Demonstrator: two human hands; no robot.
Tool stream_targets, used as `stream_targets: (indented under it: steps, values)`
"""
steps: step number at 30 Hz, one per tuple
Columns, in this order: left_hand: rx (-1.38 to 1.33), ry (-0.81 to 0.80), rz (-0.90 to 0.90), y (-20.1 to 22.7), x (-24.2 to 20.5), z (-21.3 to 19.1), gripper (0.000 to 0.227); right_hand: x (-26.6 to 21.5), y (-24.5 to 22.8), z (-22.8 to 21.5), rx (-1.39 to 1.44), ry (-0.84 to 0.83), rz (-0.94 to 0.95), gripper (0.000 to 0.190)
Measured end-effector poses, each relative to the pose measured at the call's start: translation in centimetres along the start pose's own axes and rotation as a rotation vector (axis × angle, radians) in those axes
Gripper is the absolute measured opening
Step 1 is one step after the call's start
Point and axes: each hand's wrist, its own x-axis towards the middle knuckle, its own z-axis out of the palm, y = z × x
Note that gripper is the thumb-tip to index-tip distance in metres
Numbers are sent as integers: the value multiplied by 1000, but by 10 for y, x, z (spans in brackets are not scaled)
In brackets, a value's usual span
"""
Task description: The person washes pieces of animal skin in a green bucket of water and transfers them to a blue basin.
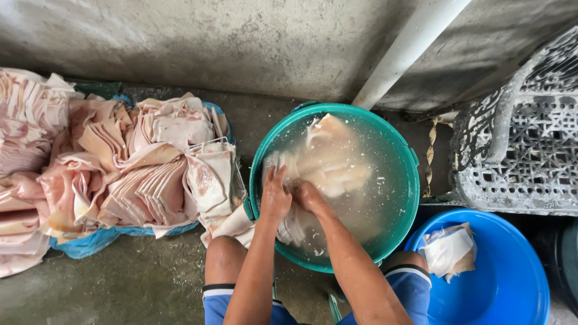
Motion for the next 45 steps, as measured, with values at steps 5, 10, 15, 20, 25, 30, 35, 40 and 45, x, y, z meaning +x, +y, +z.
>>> stream_targets:
  steps: [5,10,15,20,25,30,35,40,45]
  values:
    - [-20,-48,-57,8,-1,-5,60,-3,2,12,-454,-44,87,21]
    - [-9,-35,16,19,-9,-19,59,-19,-57,-5,-297,42,245,28]
    - [44,9,32,33,-12,-14,50,-39,-104,-105,145,-15,181,37]
    - [-561,-98,-271,62,9,11,70,-45,-62,-186,350,-78,122,35]
    - [-648,-201,-576,73,29,32,75,-45,37,-190,590,167,197,32]
    - [-760,-181,-476,63,28,49,68,-28,44,-173,139,533,112,34]
    - [-934,-184,-617,45,18,67,56,-13,2,-105,-1094,729,-118,50]
    - [-1202,-194,-774,19,16,71,48,-33,-21,-71,-729,293,-590,41]
    - [-1297,-161,-671,6,-5,71,37,-31,-20,-112,-634,58,-55,66]
